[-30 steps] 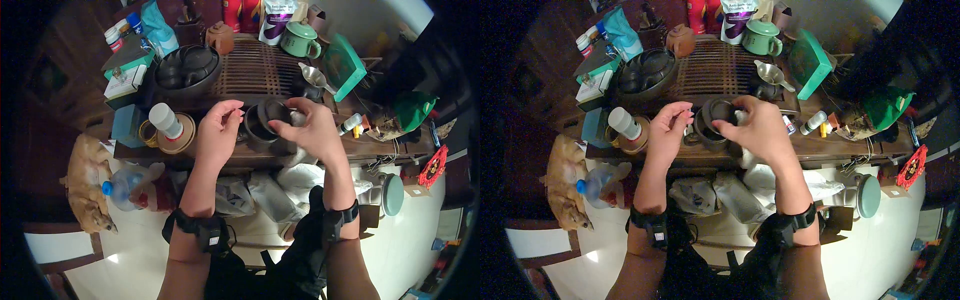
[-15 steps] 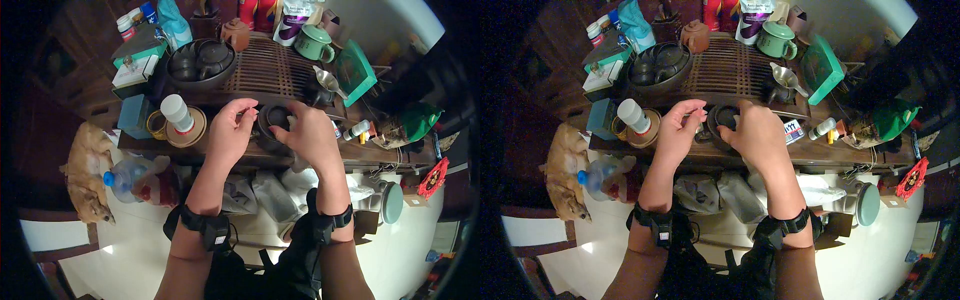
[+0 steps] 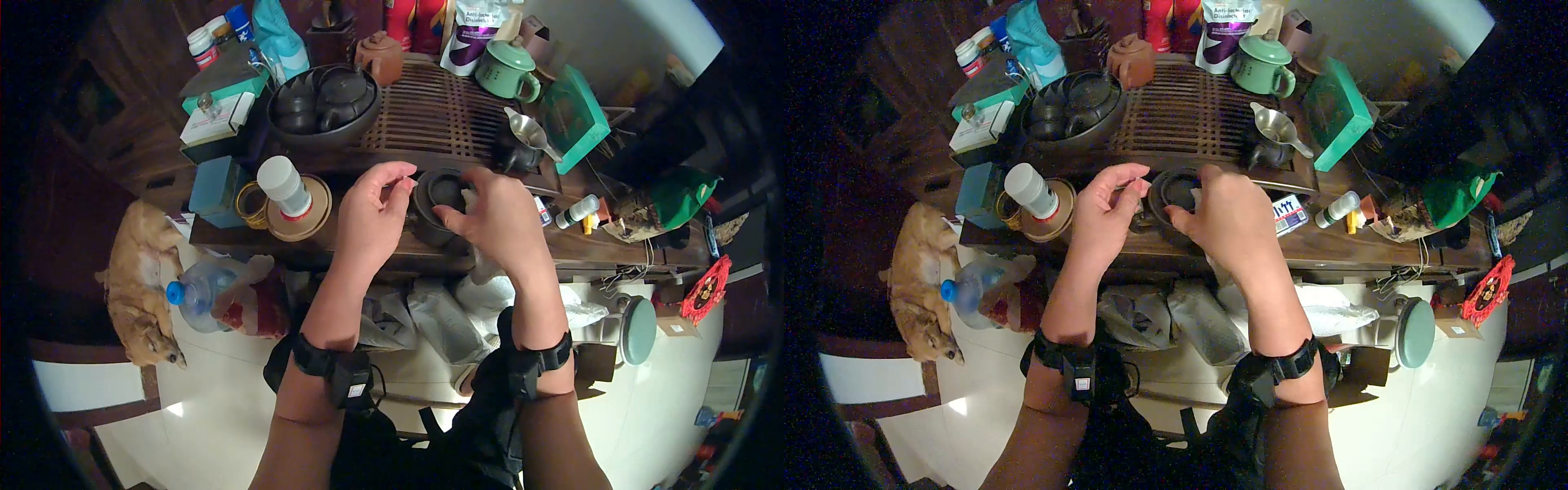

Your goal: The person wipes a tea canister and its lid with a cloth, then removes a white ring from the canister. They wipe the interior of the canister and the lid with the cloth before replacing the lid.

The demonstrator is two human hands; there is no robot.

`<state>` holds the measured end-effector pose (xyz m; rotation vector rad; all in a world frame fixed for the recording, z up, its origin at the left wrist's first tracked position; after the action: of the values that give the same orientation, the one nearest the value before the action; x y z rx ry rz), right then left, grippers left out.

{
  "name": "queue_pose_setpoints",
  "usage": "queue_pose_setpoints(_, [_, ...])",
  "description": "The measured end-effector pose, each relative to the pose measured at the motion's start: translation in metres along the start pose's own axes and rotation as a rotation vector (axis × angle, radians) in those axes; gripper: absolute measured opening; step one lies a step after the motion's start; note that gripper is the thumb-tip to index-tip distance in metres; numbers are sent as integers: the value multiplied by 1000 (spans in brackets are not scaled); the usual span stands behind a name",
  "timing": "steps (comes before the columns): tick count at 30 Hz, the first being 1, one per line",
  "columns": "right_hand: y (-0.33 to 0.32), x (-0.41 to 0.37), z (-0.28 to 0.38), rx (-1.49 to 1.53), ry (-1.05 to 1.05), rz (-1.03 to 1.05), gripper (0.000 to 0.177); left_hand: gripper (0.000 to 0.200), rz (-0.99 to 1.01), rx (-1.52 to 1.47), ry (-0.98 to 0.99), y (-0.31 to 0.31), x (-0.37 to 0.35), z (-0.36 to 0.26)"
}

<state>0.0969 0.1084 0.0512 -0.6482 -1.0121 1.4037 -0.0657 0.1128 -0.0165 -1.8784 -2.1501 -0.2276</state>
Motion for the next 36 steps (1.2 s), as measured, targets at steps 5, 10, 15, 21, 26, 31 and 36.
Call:
queue_pose_setpoints(5, [-5,1,-4,131,39,45,42,18,17,-36,5,-1,1,-3])
queue_pose_setpoints(10, [-3,8,-25,683,82,144,43,21,-4,-62,91,-4,4,-20])
queue_pose_setpoints(15, [15,4,-41,1197,306,399,39,25,86,-242,189,4,1,-54])
queue_pose_setpoints(21, [27,-4,-44,1455,363,534,37,31,164,-326,235,14,-7,-64])
queue_pose_setpoints(26, [29,-6,-43,1416,286,535,32,36,168,-170,364,19,-10,-72])
queue_pose_setpoints(31, [29,-11,-41,1457,330,501,31,47,140,79,480,20,-15,-97])
queue_pose_setpoints(36, [29,-11,-40,1494,352,489,31,54,70,167,564,21,-17,-100])
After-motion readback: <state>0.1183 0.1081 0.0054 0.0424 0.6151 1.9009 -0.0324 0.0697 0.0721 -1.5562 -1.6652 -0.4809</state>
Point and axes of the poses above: each hand's wrist, its own x-axis towards the middle knuckle, its own y-axis out of the palm, z = x × y, the point moved 7 cm from there along x, towards the middle knuckle, and after that the axes turned 6 degrees about y, right-handed, at the moved point
